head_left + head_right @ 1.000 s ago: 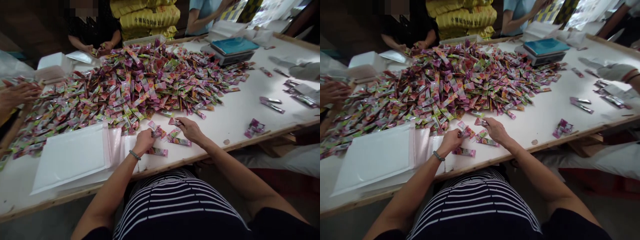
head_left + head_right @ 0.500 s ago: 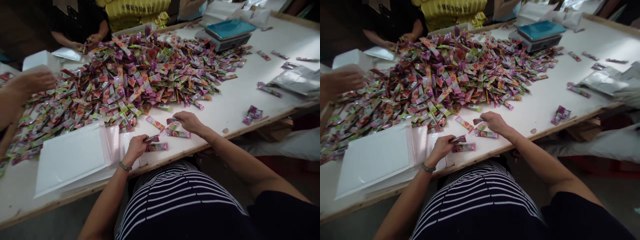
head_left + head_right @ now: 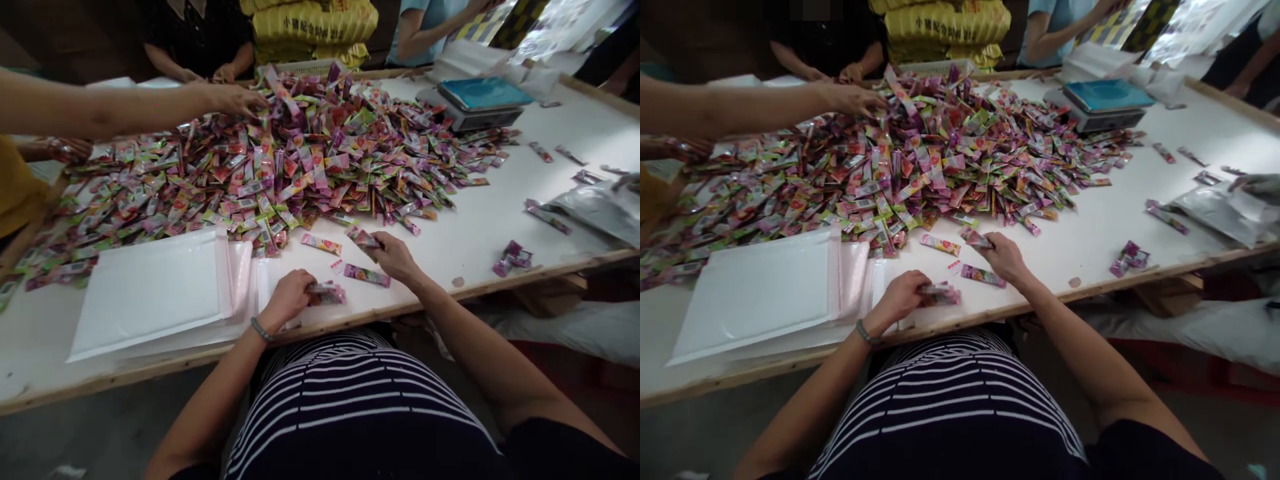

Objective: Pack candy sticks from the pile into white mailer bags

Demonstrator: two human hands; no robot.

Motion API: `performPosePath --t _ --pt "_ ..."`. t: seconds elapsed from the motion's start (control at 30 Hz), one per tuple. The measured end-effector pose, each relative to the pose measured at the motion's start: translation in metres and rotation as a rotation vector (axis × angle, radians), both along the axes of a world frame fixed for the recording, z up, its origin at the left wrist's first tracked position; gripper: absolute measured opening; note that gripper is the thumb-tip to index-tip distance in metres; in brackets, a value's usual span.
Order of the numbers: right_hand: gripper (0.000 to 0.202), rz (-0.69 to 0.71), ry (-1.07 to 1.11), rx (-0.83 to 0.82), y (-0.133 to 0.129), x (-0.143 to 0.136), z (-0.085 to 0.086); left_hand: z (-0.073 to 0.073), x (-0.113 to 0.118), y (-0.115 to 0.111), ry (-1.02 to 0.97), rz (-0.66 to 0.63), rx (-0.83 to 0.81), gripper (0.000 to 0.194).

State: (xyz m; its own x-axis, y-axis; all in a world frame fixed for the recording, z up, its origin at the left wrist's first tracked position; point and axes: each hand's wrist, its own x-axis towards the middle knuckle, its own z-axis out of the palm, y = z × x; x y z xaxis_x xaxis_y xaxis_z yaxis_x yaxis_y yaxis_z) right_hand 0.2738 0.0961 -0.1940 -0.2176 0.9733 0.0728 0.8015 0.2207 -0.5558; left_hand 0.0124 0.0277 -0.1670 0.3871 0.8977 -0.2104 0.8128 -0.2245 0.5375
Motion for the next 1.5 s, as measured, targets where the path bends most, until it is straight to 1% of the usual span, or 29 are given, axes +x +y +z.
performPosePath --t 0.07,0.13,0.2,0.27,0.3,0.33,0.37,0.43,0.5,0.53,0.57,0.6,0.67,0.73,0.77,0.83,0.9,0.97,1.03,1.1,1.17,1.23,1.3,1.37,1.43,1.47,1.5 --pt "0.018 0.119 0.009 0.010 -0.012 -0.027 0.009 0.008 0.004 -0.019 0.003 -0.118 0.006 0.021" --pt "0.017 0.303 -0.076 -0.018 -0.027 -0.056 0.013 0.016 0.003 -0.035 0.002 -0.174 0.047 0.030" --pt "0.018 0.502 -0.150 -0.079 -0.041 -0.077 0.014 0.022 -0.002 -0.045 -0.015 -0.119 0.167 0.034" --pt "0.024 0.634 -0.107 -0.109 -0.051 -0.082 0.013 0.023 -0.008 -0.048 -0.025 -0.044 0.311 0.035" --pt "0.029 0.644 -0.060 -0.097 -0.055 -0.078 0.012 0.021 -0.010 -0.047 -0.022 -0.025 0.354 0.036" --pt "0.033 0.610 -0.023 -0.073 -0.057 -0.070 0.010 0.019 -0.011 -0.046 -0.010 -0.033 0.359 0.036" --pt "0.035 0.540 -0.016 -0.045 -0.057 -0.058 0.008 0.016 -0.011 -0.044 0.009 -0.065 0.327 0.035" --pt "0.037 0.375 -0.081 -0.010 -0.052 -0.029 0.000 0.010 -0.010 -0.039 0.051 -0.165 0.202 0.030" --pt "0.030 0.252 -0.140 -0.032 -0.042 -0.002 -0.010 0.007 -0.007 -0.032 0.084 -0.226 0.083 0.024" --pt "0.024 0.195 -0.136 -0.054 -0.035 0.008 -0.015 0.007 -0.005 -0.026 0.101 -0.225 0.059 0.025" --pt "0.019 0.127 -0.106 -0.068 -0.026 0.014 -0.019 0.007 -0.003 -0.018 0.115 -0.206 0.070 0.025" --pt "0.017 0.052 -0.059 -0.068 -0.016 0.016 -0.022 0.007 0.000 -0.008 0.128 -0.177 0.111 0.025" --pt "0.019 -0.067 0.034 -0.012 0.011 0.008 -0.023 0.006 0.006 0.019 0.160 -0.116 0.253 0.027" --pt "0.017 -0.100 0.053 0.074 0.043 -0.012 -0.018 0.003 0.012 0.049 0.201 -0.100 0.357 0.038" --pt "0.016 -0.083 0.026 0.102 0.058 -0.023 -0.015 0.001 0.014 0.063 0.223 -0.111 0.373 0.040" --pt "0.016 -0.027 -0.052 0.107 0.081 -0.042 -0.010 -0.004 0.017 0.082 0.256 -0.149 0.365 0.037" --pt "0.019 0.019 -0.091 0.078 0.090 -0.052 -0.010 -0.009 0.015 0.087 0.266 -0.185 0.352 0.031" --pt "0.022 0.047 -0.079 0.052 0.084 -0.051 -0.014 -0.015 0.009 0.079 0.260 -0.206 0.346 0.028" --pt "0.022 0.075 -0.039 -0.005 0.069 -0.042 -0.018 -0.018 0.003 0.064 0.241 -0.229 0.333 0.027" --pt "0.020 0.095 0.032 -0.068 0.053 -0.034 -0.019 -0.020 0.000 0.046 0.207 -0.261 0.345 0.026" --pt "0.020 0.138 0.070 -0.089 0.038 -0.033 -0.015 -0.020 0.000 0.032 0.162 -0.273 0.424 0.025" --pt "0.020 0.258 0.031 -0.074 0.025 -0.043 -0.010 -0.020 0.002 0.023 0.128 -0.248 0.527 0.024" --pt "0.020 0.429 -0.041 -0.077 0.015 -0.059 -0.005 -0.021 0.004 0.019 0.125 -0.192 0.561 0.023" --pt "0.021 0.555 -0.077 -0.108 0.009 -0.077 -0.002 -0.023 0.003 0.020 0.133 -0.154 0.509 0.023" --pt "0.021 0.633 -0.031 -0.170 0.011 -0.087 -0.001 -0.024 0.000 0.021 0.133 -0.138 0.442 0.024" --pt "0.022 0.645 0.035 -0.201 0.015 -0.088 -0.002 -0.025 -0.002 0.022 0.132 -0.132 0.421 0.024" --pt "0.024 0.623 0.126 -0.216 0.022 -0.086 -0.002 -0.026 -0.004 0.022 0.128 -0.120 0.413 0.023"
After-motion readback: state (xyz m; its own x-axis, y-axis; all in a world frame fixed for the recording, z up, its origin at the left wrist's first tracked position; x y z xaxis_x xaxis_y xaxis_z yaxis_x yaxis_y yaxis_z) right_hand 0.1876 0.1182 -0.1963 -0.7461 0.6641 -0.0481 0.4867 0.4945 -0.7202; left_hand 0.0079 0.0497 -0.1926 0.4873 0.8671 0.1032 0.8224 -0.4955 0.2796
